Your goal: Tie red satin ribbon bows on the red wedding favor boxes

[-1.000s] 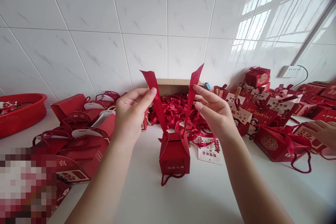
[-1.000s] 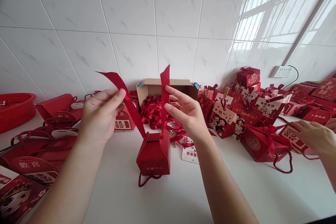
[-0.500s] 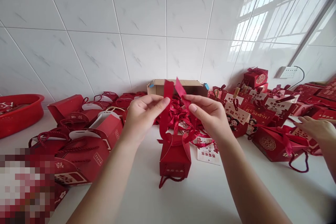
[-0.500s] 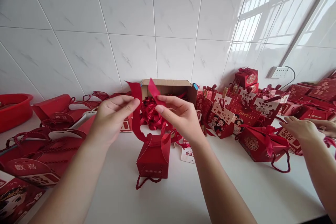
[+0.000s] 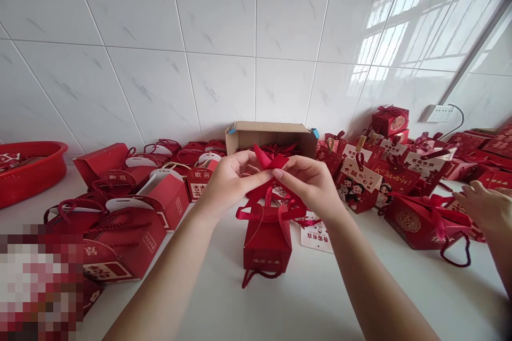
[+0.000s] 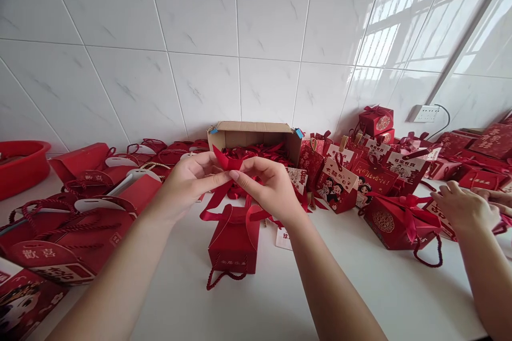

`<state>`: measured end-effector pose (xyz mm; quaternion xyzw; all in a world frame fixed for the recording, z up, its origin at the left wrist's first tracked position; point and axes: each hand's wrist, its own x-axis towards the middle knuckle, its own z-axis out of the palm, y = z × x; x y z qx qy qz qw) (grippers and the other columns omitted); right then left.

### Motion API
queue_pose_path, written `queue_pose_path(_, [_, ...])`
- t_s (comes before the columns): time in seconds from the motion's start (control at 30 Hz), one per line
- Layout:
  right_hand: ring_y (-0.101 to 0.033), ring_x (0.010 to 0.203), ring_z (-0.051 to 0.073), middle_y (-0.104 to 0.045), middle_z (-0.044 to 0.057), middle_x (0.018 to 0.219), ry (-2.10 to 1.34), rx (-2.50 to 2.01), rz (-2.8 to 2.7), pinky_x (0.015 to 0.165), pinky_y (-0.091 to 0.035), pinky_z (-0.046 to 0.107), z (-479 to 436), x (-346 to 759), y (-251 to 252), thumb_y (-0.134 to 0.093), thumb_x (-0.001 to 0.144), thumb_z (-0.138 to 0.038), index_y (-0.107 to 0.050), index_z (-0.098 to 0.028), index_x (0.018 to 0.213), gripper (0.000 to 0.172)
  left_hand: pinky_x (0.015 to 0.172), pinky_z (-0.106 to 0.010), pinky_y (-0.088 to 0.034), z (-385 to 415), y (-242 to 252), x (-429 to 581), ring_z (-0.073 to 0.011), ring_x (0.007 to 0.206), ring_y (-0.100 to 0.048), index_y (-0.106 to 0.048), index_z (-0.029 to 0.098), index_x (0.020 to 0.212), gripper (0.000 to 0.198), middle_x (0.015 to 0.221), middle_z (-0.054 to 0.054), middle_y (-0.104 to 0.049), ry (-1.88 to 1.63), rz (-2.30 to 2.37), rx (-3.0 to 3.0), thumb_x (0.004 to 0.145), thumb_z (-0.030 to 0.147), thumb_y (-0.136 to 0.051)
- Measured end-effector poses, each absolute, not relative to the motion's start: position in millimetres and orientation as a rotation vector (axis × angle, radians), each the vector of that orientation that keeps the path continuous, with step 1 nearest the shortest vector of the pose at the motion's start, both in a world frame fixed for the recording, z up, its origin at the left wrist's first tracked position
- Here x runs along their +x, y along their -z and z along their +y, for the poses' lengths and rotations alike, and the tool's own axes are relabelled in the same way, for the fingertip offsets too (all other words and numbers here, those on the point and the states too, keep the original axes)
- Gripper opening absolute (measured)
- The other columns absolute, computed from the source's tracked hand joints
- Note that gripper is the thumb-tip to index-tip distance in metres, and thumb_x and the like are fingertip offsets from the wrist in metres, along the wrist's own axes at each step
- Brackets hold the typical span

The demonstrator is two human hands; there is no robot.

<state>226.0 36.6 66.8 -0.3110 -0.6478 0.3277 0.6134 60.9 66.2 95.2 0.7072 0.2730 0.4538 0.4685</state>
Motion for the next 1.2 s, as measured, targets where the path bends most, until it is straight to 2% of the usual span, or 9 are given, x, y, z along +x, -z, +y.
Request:
queue_pose_path(0.1, [-0.053,0.061,0.008,-0.058,-0.002,0.067,-0.782,-0.697,-1.48,0.055,-0.045,0.021,37,225,-66,-0.069,0.08,-0.031,-0.063,-0.019,0.082,0.013,0.056,-0.025,-0.049,66,-95,61,-0.0161,0.066,-0.063,-0.067,0.019,0.076,0.018,0.074,-0.001,-0.067,-1.111,0.662,1.683,0.069,0.031,-0.078])
queue_pose_path(0.23, [-0.056,0.06,0.01,-0.061,-0.003,0.068,-0.87,-0.7,-1.487,0.056,-0.047,0.023,37,226,-67,-0.068,0.081,-0.033,-0.066,-0.024,0.105,0.025,0.05,-0.023,-0.046,65,-95,60,-0.0145,0.059,-0.06,-0.066,0.018,0.068,0.016,0.066,0.0,-0.064,-1.148,0.718,1.754,0.068,0.028,-0.079])
queue_pose_path(0.37, [-0.062,0.073,0.014,-0.066,0.001,0.075,-0.946,-0.677,-1.519,0.068,-0.051,0.028,39,229,-66,-0.066,0.082,-0.034,-0.074,-0.023,0.092,0.017,0.056,-0.023,-0.047,66,-95,59,-0.0152,0.066,-0.061,-0.066,0.018,0.072,0.016,0.071,0.0,-0.064,-1.115,0.713,1.825,0.071,0.03,-0.076])
queue_pose_path(0.53, [-0.062,0.073,0.013,-0.067,0.001,0.08,-0.955,-0.636,-1.522,0.069,-0.053,0.028,44,234,-64,-0.066,0.083,-0.033,-0.073,-0.024,0.089,0.013,0.071,-0.029,-0.048,71,-93,53,-0.0179,0.083,-0.062,-0.061,0.02,0.089,0.018,0.084,-0.002,-0.064,-0.859,0.679,1.766,0.077,0.032,-0.069])
queue_pose_path(0.73, [-0.062,0.099,0.018,-0.067,0.005,0.102,-0.579,-0.708,-1.888,0.088,-0.052,0.034,44,252,-68,-0.058,0.087,-0.022,-0.074,-0.026,0.092,0.017,0.066,-0.028,-0.044,79,-90,52,-0.0163,0.072,-0.061,-0.057,0.02,0.095,0.017,0.073,-0.001,-0.062,-0.758,0.684,1.652,0.08,0.026,-0.063])
queue_pose_path(0.9, [-0.065,0.094,0.019,-0.07,0.004,0.099,-0.294,-0.874,-2.049,0.083,-0.054,0.034,38,255,-71,-0.044,0.087,-0.009,-0.073,-0.025,0.097,0.035,0.069,-0.028,-0.044,81,-88,53,-0.0165,0.075,-0.06,-0.057,0.02,0.094,0.02,0.077,0.0,-0.059,-0.806,0.705,1.555,0.078,0.027,-0.065])
queue_pose_path(1.0, [-0.066,0.088,0.019,-0.07,0.005,0.098,-0.179,-0.918,-2.049,0.077,-0.055,0.033,37,253,-71,-0.044,0.086,-0.007,-0.074,-0.024,0.097,0.036,0.071,-0.028,-0.045,80,-87,55,-0.0159,0.076,-0.06,-0.059,0.02,0.092,0.018,0.083,-0.001,-0.059,-0.797,0.672,1.522,0.082,0.034,-0.062])
queue_pose_path(1.1, [-0.067,0.083,0.018,-0.07,0.005,0.097,-0.133,-0.925,-2.022,0.071,-0.055,0.032,38,251,-69,-0.045,0.086,-0.008,-0.074,-0.025,0.097,0.036,0.074,-0.03,-0.046,80,-87,57,-0.0172,0.077,-0.058,-0.063,0.02,0.087,0.026,0.081,-0.001,-0.058,-0.829,0.641,1.566,0.084,0.045,-0.058])
queue_pose_path(1.2, [-0.067,0.087,0.019,-0.071,0.005,0.098,-0.184,-0.902,-1.986,0.076,-0.056,0.034,41,252,-68,-0.049,0.085,-0.01,-0.075,-0.027,0.098,0.033,0.072,-0.027,-0.046,79,-87,58,-0.0177,0.078,-0.058,-0.065,0.022,0.088,0.031,0.082,-0.002,-0.061,-0.928,0.695,1.682,0.085,0.051,-0.054])
